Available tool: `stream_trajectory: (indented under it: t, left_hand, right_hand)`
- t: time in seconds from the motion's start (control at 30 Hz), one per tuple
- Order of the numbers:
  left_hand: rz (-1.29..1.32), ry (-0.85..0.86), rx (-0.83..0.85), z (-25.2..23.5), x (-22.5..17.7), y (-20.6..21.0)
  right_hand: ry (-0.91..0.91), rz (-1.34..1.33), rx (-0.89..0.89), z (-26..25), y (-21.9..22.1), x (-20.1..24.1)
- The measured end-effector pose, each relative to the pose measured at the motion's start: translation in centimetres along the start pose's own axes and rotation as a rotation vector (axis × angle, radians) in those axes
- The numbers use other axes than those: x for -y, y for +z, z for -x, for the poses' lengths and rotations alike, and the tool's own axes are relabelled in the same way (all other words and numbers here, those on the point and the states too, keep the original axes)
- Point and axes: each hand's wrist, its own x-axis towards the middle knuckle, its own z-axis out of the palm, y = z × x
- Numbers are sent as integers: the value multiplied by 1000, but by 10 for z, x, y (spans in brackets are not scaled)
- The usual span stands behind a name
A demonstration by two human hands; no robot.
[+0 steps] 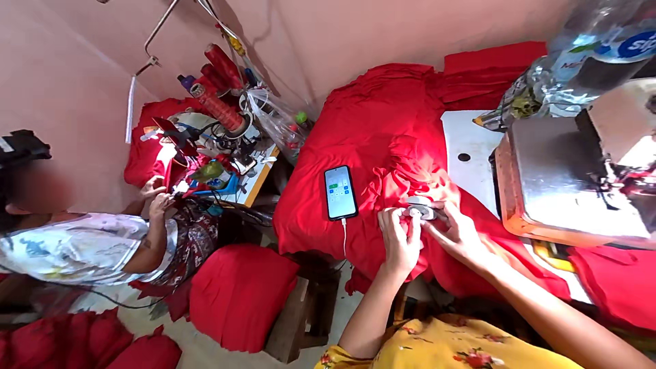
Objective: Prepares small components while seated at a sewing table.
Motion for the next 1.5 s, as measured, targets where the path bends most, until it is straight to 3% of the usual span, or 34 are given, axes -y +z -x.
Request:
stream_trajectory:
  t: [0.27, 0.43, 0.57, 0.73, 0.83, 0.97, 1.1, 1.37, 1.5]
  left_hand:
    - [215, -32, -57, -5, 2, 0]
    - [306, -51, -132, -14, 0, -9]
    - [532, -195, -140, -15, -5, -22]
    - [908, -496, 19, -14, -23, -36]
    - [1031, -565, 141, -10, -36, -40]
    - [1142, -565, 289, -4, -45, -40]
    - [1189, -539, 341, -3, -48, -41]
    - [1169, -561, 385, -4, -57, -50]
    - [1133, -482, 380, -3, -62, -54]
  right_hand:
    - [16, 27, -42, -1, 0, 4]
    - [-110, 352, -175, -8, -15, 13]
    - [-127, 478, -63, -7, -27, 4]
    - [-159, 386, -63, 3, -27, -4]
    - [-184, 214, -129, 4, -27, 22]
    - [-99, -126, 29, -5, -25, 60]
    - [-76, -342, 52, -7, -24, 66]
    - [-174, -476, -25, -1, -17, 74]
    - [-243, -462, -96, 0, -8, 78]
